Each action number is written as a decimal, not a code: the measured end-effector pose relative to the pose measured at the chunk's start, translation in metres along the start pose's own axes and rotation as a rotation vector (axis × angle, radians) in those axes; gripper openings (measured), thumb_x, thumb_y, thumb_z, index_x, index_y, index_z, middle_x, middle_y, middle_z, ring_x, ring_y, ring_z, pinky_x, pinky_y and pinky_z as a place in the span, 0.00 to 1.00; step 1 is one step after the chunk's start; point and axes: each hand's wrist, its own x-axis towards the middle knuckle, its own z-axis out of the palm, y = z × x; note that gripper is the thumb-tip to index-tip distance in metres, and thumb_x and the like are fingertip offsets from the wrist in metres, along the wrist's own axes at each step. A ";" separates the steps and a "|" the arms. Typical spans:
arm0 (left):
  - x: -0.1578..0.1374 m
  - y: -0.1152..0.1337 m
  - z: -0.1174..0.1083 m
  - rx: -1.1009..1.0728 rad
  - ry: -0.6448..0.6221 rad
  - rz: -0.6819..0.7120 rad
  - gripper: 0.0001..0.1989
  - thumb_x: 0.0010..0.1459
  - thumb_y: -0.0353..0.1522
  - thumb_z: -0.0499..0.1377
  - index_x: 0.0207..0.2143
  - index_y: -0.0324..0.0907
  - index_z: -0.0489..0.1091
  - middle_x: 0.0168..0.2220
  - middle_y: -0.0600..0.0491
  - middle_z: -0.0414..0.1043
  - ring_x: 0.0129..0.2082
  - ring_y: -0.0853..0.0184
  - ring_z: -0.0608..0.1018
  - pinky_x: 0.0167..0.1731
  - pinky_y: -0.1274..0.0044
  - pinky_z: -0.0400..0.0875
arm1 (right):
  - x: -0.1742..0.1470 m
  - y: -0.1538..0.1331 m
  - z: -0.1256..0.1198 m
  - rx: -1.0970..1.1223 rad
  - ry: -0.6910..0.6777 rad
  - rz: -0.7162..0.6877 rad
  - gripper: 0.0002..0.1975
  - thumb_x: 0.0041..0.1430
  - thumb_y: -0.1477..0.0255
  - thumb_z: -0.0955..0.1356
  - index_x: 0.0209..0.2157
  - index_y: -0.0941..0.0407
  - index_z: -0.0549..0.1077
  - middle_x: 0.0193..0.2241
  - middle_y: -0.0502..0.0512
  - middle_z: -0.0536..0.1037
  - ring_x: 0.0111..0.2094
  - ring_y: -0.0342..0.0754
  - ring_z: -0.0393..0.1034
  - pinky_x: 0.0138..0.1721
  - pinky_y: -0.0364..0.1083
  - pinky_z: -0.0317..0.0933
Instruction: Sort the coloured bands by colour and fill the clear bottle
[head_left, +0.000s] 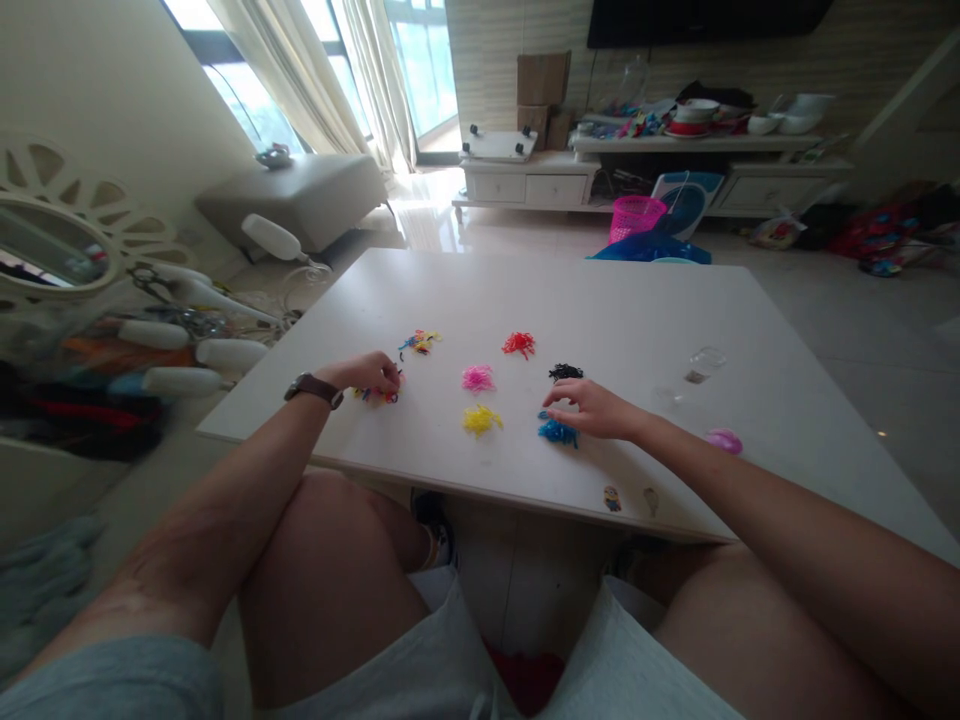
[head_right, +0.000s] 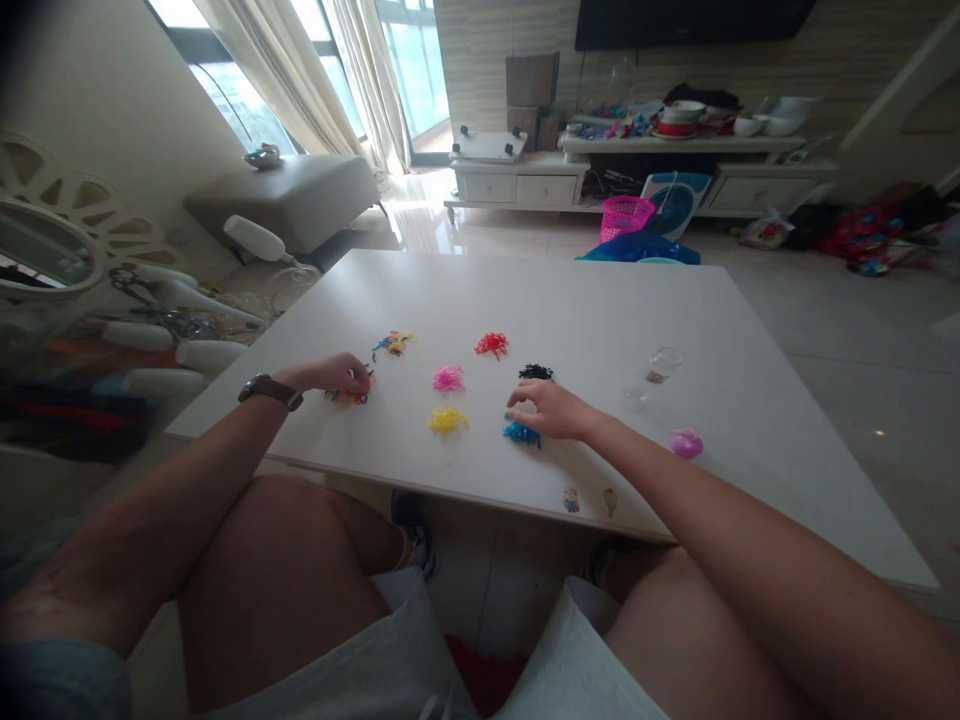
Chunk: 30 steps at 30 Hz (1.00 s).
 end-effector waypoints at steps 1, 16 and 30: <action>0.000 0.001 0.000 0.001 -0.012 -0.004 0.14 0.38 0.40 0.64 0.26 0.40 0.77 0.25 0.52 0.75 0.25 0.67 0.72 0.26 0.78 0.64 | 0.000 0.000 0.000 0.002 0.002 -0.001 0.10 0.61 0.67 0.68 0.38 0.56 0.79 0.37 0.58 0.77 0.37 0.48 0.70 0.38 0.45 0.62; 0.002 0.000 -0.007 -0.087 0.398 -0.144 0.16 0.48 0.39 0.62 0.39 0.40 0.77 0.36 0.48 0.78 0.28 0.68 0.75 0.22 0.80 0.65 | 0.001 0.002 0.001 -0.002 -0.013 0.002 0.10 0.60 0.69 0.68 0.39 0.56 0.79 0.38 0.58 0.76 0.37 0.47 0.70 0.38 0.45 0.64; 0.017 0.004 0.004 -0.170 0.434 -0.163 0.08 0.45 0.34 0.62 0.29 0.40 0.75 0.26 0.51 0.75 0.23 0.68 0.72 0.21 0.78 0.62 | 0.001 0.003 0.002 0.001 -0.010 -0.011 0.10 0.60 0.69 0.68 0.40 0.56 0.79 0.39 0.58 0.78 0.39 0.49 0.72 0.41 0.46 0.66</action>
